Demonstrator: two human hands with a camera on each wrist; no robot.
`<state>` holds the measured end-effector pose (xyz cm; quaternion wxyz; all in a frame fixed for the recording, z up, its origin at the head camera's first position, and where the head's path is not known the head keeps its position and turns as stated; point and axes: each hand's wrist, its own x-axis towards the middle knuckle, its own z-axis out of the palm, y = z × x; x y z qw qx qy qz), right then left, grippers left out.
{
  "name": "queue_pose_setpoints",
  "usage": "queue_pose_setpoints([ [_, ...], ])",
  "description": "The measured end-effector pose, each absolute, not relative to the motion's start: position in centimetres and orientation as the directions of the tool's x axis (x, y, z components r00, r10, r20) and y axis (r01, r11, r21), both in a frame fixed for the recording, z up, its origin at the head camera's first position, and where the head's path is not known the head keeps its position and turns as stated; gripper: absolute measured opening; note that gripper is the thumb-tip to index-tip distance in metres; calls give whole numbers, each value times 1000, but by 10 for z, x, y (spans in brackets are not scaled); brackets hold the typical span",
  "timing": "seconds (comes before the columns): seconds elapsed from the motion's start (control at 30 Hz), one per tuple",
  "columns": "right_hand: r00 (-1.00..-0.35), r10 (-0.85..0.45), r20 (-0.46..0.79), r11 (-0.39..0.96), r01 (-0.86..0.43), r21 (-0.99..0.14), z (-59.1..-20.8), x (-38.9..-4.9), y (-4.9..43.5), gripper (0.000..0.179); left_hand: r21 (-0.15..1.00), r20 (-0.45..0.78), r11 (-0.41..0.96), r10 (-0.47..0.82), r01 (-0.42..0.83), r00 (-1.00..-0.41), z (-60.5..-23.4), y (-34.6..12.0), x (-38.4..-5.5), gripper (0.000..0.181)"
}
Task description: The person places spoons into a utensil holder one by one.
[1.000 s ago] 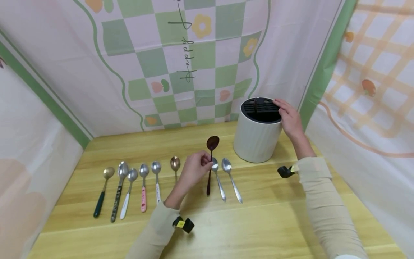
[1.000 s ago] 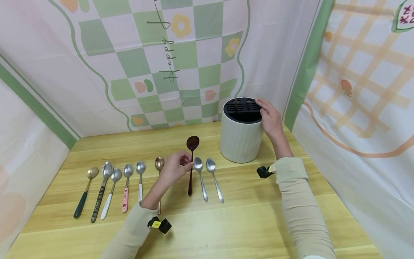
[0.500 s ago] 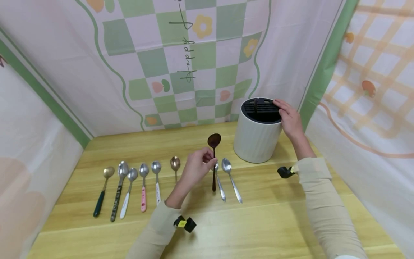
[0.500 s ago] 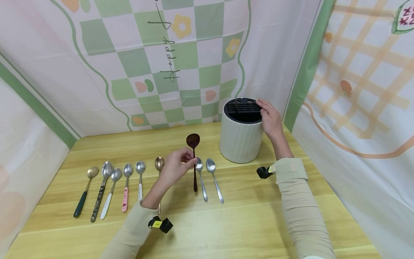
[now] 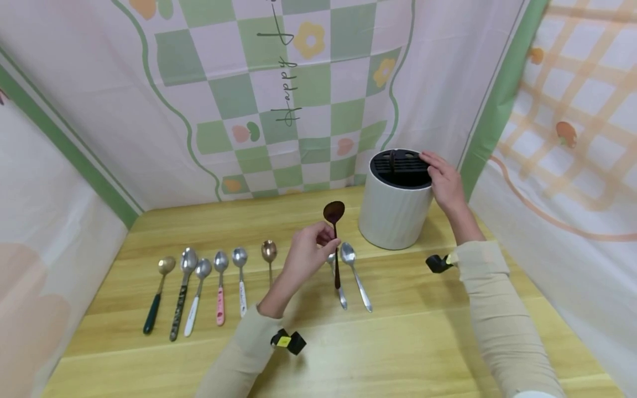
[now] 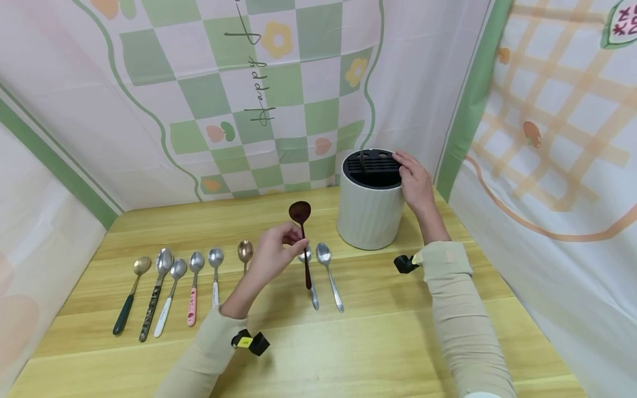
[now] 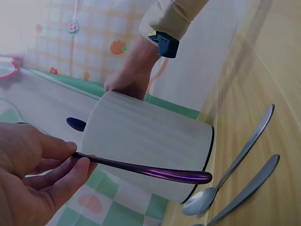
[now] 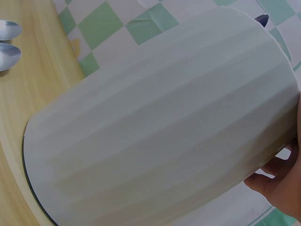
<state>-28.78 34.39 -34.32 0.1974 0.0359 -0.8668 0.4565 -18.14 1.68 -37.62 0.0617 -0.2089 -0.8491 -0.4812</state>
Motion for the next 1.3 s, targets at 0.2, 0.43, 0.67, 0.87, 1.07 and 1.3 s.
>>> queue_pose_setpoints([
  [0.2, -916, 114, 385, 581, -252, -773, -343, -289, 344, 41, 792, 324, 437, 290, 426, -900, -372, 22, -182, 7],
  [0.43, -922, 109, 372, 579, -245, -777, -343, -289, 343, 42, 790, 348, 427, 279, 440, -895, -365, 27, -181, 7],
  [0.67, -920, 111, 377, 580, -248, -776, -343, -290, 343, 42, 761, 411, 414, 286, 499, -866, -357, 33, -183, 8],
  [0.87, -920, 116, 375, 571, -247, -783, -342, -290, 344, 42, 743, 450, 402, 294, 536, -843, -349, 40, -186, 9],
  [1.07, -918, 115, 379, 565, -253, -785, -342, -290, 345, 42, 736, 478, 385, 287, 557, -830, -341, 49, -189, 11],
  [1.3, -920, 114, 375, 561, -252, -789, -342, -289, 344, 42, 713, 532, 364, 275, 599, -801, -328, 60, -194, 11],
])
